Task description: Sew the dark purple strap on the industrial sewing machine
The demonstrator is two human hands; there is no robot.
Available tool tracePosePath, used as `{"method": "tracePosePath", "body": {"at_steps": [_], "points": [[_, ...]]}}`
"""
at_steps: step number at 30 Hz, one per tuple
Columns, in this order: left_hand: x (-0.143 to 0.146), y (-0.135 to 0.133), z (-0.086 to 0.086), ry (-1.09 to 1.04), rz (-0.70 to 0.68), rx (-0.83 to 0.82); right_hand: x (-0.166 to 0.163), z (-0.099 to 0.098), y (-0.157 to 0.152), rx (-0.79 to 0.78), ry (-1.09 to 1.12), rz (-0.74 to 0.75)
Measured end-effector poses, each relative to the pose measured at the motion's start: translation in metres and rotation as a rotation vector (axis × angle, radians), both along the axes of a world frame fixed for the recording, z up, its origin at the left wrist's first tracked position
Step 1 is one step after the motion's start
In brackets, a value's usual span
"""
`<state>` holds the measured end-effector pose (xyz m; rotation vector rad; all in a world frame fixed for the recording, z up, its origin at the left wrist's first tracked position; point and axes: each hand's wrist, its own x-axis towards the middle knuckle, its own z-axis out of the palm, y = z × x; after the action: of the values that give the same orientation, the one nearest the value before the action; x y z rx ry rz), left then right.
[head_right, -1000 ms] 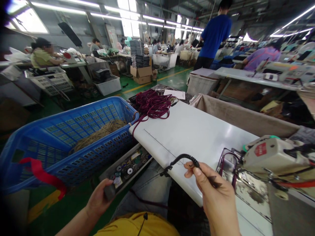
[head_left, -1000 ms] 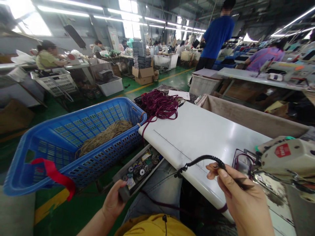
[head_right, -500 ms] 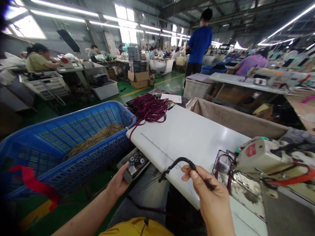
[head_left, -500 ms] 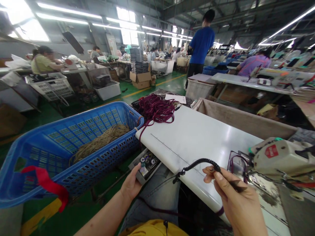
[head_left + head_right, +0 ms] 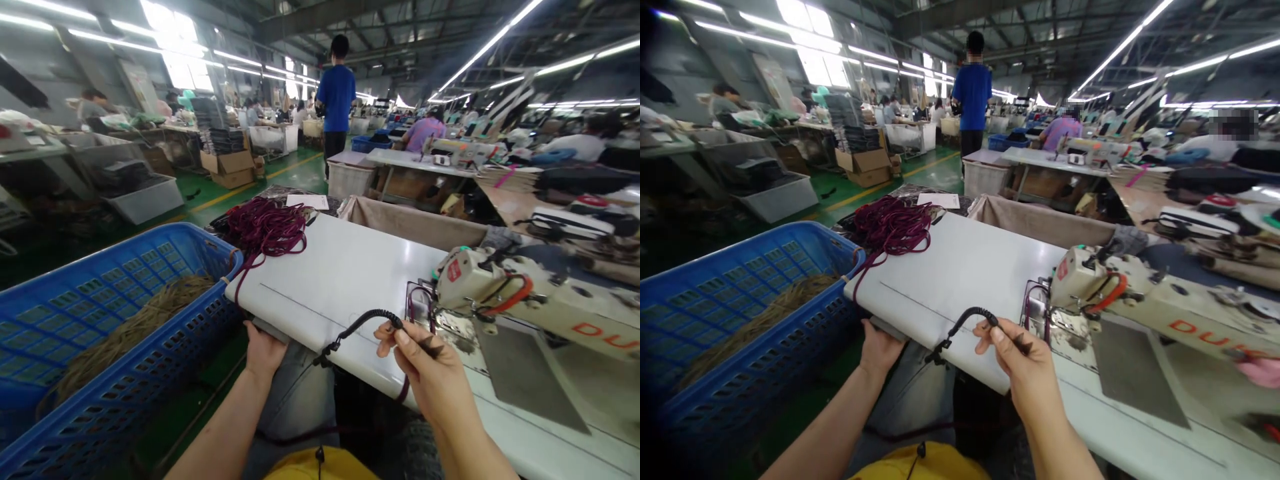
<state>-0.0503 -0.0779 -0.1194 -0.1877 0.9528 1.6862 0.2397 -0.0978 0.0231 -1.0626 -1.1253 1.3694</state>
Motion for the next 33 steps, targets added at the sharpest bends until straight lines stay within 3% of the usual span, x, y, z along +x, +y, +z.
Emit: {"method": "tracePosePath", "body": {"at_steps": [4,7,9,10,12,14,17,20,26,33], "points": [[-0.006,0.01,0.012,0.235,-0.019,-0.182,0.012,0.004,-0.005,-0.034,0.052,-0.03],[-0.007,-0.009,0.019,0.476,0.092,-0.434,0.026,0.007,-0.009,-0.072,0.13,-0.086],[0.003,-0.032,0.023,0.681,0.159,-0.474,0.035,0.009,-0.011,-0.096,0.172,-0.117],[0.011,-0.043,0.025,0.837,0.126,-0.413,0.039,0.01,-0.013,-0.1,0.188,-0.129],[0.034,-0.06,0.033,1.384,-0.183,0.011,0.043,0.012,-0.015,-0.099,0.21,-0.137],[0.064,-0.064,0.044,1.532,-0.541,0.399,0.043,0.015,-0.017,-0.088,0.226,-0.125],[0.11,-0.05,0.059,1.345,-0.957,0.646,0.041,0.019,-0.022,-0.082,0.247,-0.106],[0.146,-0.034,0.064,1.133,-1.179,0.689,0.049,0.024,-0.031,-0.084,0.254,-0.139],[0.168,-0.036,0.06,0.563,-1.304,0.529,0.117,0.017,-0.048,-0.027,0.311,-0.461],[0.18,-0.042,0.07,0.438,-1.392,0.45,0.181,-0.013,-0.067,-0.176,0.527,-0.805]]}}
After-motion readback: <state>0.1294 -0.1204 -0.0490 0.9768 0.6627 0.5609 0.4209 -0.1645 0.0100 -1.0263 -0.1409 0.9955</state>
